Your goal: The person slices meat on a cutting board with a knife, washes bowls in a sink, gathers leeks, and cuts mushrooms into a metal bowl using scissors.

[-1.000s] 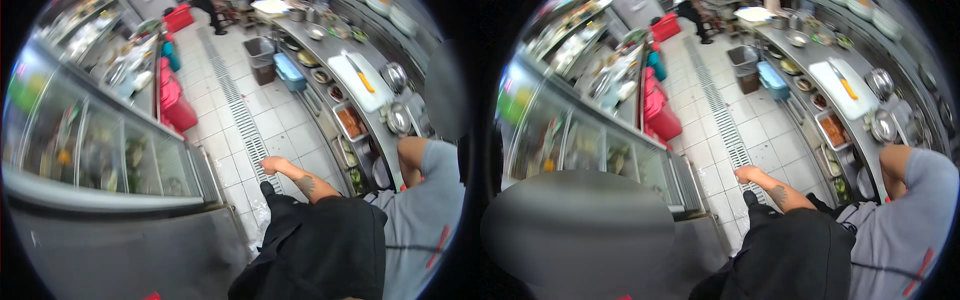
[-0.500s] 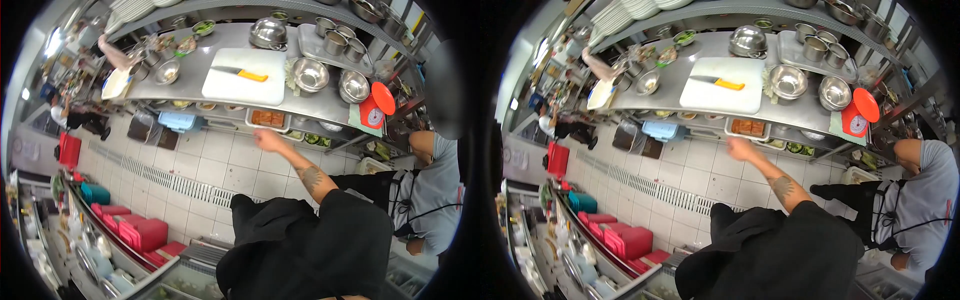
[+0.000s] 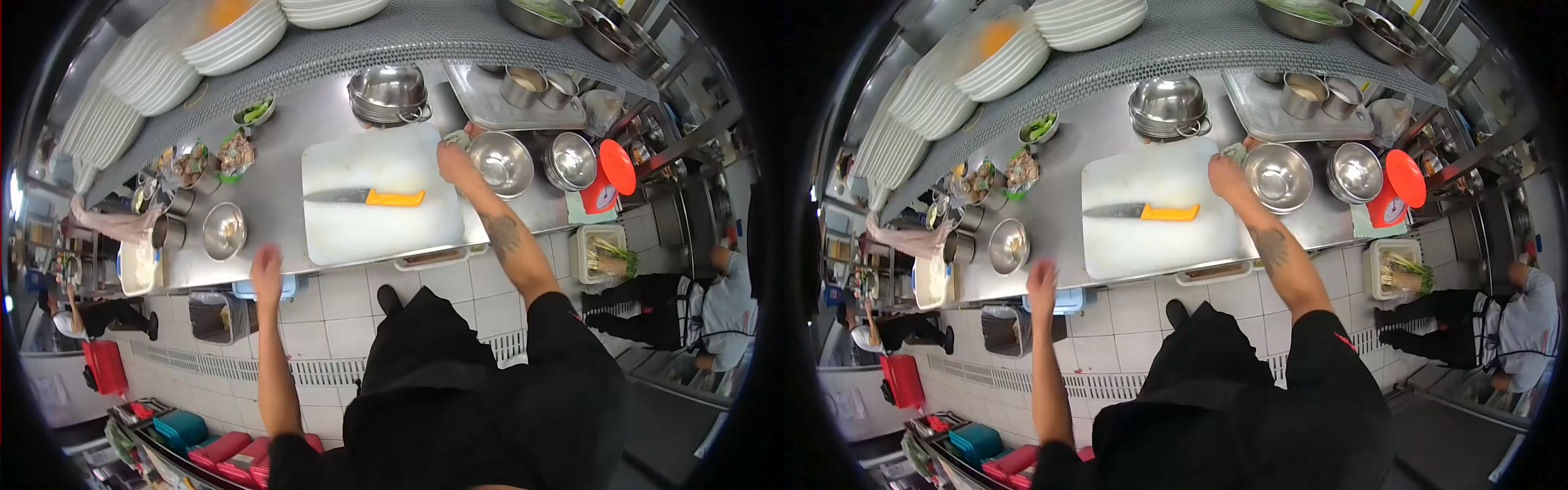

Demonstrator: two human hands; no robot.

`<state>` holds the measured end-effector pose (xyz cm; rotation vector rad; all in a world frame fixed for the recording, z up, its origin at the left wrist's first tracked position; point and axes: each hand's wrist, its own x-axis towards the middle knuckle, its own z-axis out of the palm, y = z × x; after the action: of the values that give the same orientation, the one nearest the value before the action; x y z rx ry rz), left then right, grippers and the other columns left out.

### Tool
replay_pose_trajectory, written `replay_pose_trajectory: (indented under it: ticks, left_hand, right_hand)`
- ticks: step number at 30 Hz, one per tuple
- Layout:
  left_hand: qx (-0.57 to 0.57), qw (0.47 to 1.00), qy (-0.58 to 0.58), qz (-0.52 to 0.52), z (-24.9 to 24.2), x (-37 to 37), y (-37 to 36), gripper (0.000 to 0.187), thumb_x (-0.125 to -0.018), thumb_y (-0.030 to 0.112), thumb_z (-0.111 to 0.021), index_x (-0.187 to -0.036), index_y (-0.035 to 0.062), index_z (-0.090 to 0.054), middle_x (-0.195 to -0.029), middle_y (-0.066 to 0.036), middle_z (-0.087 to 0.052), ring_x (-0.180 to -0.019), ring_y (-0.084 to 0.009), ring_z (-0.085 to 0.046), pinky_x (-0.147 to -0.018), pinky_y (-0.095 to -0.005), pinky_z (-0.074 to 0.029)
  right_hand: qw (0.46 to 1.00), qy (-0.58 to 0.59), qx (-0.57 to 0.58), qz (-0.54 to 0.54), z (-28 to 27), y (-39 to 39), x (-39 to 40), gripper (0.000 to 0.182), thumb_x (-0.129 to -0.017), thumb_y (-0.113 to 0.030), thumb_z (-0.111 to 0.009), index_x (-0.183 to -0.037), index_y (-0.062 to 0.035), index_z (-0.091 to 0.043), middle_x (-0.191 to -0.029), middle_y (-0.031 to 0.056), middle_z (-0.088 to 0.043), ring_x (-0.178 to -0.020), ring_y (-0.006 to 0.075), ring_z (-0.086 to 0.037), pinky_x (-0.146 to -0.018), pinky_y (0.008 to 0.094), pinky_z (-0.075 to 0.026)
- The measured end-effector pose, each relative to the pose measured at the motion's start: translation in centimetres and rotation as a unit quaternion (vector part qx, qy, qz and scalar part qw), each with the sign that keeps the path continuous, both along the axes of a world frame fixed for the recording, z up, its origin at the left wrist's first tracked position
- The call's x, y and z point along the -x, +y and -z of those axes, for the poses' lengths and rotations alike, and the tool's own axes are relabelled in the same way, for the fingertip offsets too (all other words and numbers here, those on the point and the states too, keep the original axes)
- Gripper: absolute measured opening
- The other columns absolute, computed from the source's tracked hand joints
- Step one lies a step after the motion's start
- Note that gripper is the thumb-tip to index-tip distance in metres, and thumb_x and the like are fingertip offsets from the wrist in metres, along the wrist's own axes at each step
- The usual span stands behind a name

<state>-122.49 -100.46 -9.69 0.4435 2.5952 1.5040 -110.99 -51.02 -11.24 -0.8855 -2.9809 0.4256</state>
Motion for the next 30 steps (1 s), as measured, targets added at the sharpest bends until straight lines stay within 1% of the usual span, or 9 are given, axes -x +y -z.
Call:
replay_pose_trajectory:
  ticks: [3,6,8,9,16,19,22,26,30]
  left_hand:
    - [0.049,0.964,0.179,0.191,-4.0,7.3,16.7,0.049,-0.083,0.013,-0.064,-0.129,0.0032,-0.049,-0.117,-0.019,-0.059,-0.104,-0.0321,-0.06,-0.088,-0.037,-0.05]
    - [0.132,0.911,0.302,0.25,-5.4,11.8,28.6,0.056,-0.082,0.025,-0.065,-0.133,0.0105,-0.047,-0.129,-0.019,-0.051,-0.116,-0.0318,-0.052,-0.092,-0.0417,-0.047]
    - [0.355,0.876,0.121,0.305,-6.5,14.1,35.1,0.06,-0.08,0.029,-0.067,-0.134,0.0149,-0.048,-0.135,-0.016,-0.048,-0.124,-0.0257,-0.048,-0.101,-0.0422,-0.041]
    - [0.36,0.865,0.102,0.334,-6.7,14.3,37.1,0.061,-0.079,0.031,-0.067,-0.135,0.0146,-0.048,-0.138,-0.016,-0.046,-0.127,-0.0252,-0.045,-0.103,-0.0422,-0.04]
    - [0.356,0.822,0.053,0.441,-4.9,15.3,36.0,0.061,-0.079,0.033,-0.066,-0.135,0.0138,-0.048,-0.14,-0.016,-0.044,-0.129,-0.0256,-0.043,-0.104,-0.0427,-0.038]
    - [0.352,0.816,0.036,0.457,-5.0,15.6,35.1,0.061,-0.079,0.034,-0.066,-0.134,0.0134,-0.048,-0.141,-0.017,-0.042,-0.13,-0.0258,-0.041,-0.105,-0.0429,-0.037]
    - [0.35,0.809,0.027,0.471,-4.9,15.7,35.1,0.062,-0.079,0.034,-0.065,-0.134,0.0131,-0.048,-0.142,-0.017,-0.041,-0.131,-0.0259,-0.04,-0.105,-0.0431,-0.037]
    - [0.347,0.798,0.021,0.492,-4.8,15.8,35.1,0.062,-0.079,0.035,-0.065,-0.134,0.0126,-0.048,-0.143,-0.017,-0.04,-0.132,-0.0262,-0.039,-0.106,-0.0434,-0.036]
    - [0.331,0.789,0.023,0.517,-3.5,15.1,36.2,0.062,-0.079,0.036,-0.064,-0.134,0.0121,-0.048,-0.145,-0.017,-0.038,-0.134,-0.0264,-0.037,-0.107,-0.0436,-0.035]
  right_hand:
    - [0.945,-0.201,-0.251,-0.057,0.0,0.5,1.9,0.034,-0.085,-0.014,-0.05,-0.116,-0.0026,-0.057,-0.116,0.0154,-0.06,-0.108,0.0328,-0.054,-0.081,0.0529,-0.038]
    - [0.916,-0.221,-0.328,-0.071,2.4,1.5,2.8,0.031,-0.087,-0.02,-0.047,-0.112,-0.0076,-0.061,-0.109,0.0142,-0.063,-0.104,0.0304,-0.054,-0.079,0.0487,-0.034]
    - [0.922,-0.209,-0.318,-0.072,2.8,2.8,2.7,0.029,-0.086,-0.019,-0.049,-0.109,-0.0079,-0.063,-0.107,0.0147,-0.064,-0.103,0.0308,-0.055,-0.081,0.0503,-0.035]
    - [0.932,-0.196,-0.298,-0.063,2.1,3.5,2.8,0.026,-0.085,-0.018,-0.051,-0.105,-0.008,-0.065,-0.107,0.0143,-0.064,-0.104,0.0304,-0.054,-0.085,0.0523,-0.034]
    - [0.997,0.039,-0.057,0.031,-8.0,5.0,1.1,0.031,-0.071,-0.022,-0.066,-0.099,-0.007,-0.067,-0.097,0.0176,-0.065,-0.102,0.0392,-0.056,-0.091,0.0499,-0.042]
    - [0.96,0.276,-0.038,0.018,-8.6,5.3,0.9,0.037,-0.068,-0.025,-0.07,-0.1,-0.0054,-0.067,-0.101,0.0179,-0.065,-0.101,0.0405,-0.056,-0.089,0.0494,-0.045]
    - [0.996,-0.078,0.042,0.003,-10.7,4.7,1.6,0.04,-0.069,-0.027,-0.07,-0.102,-0.004,-0.067,-0.106,0.0178,-0.065,-0.105,0.0406,-0.055,-0.089,0.0525,-0.044]
    - [0.961,-0.222,0.146,-0.078,-10.4,5.0,2.3,0.044,-0.071,-0.026,-0.068,-0.109,-0.0034,-0.066,-0.119,0.0214,-0.06,-0.114,0.0398,-0.053,-0.095,0.0523,-0.042]
    - [0.991,0.061,-0.101,-0.068,-1.4,7.3,2.9,0.041,-0.077,-0.021,-0.06,-0.113,-0.0007,-0.062,-0.121,0.0218,-0.058,-0.113,0.0382,-0.055,-0.095,0.0521,-0.043]
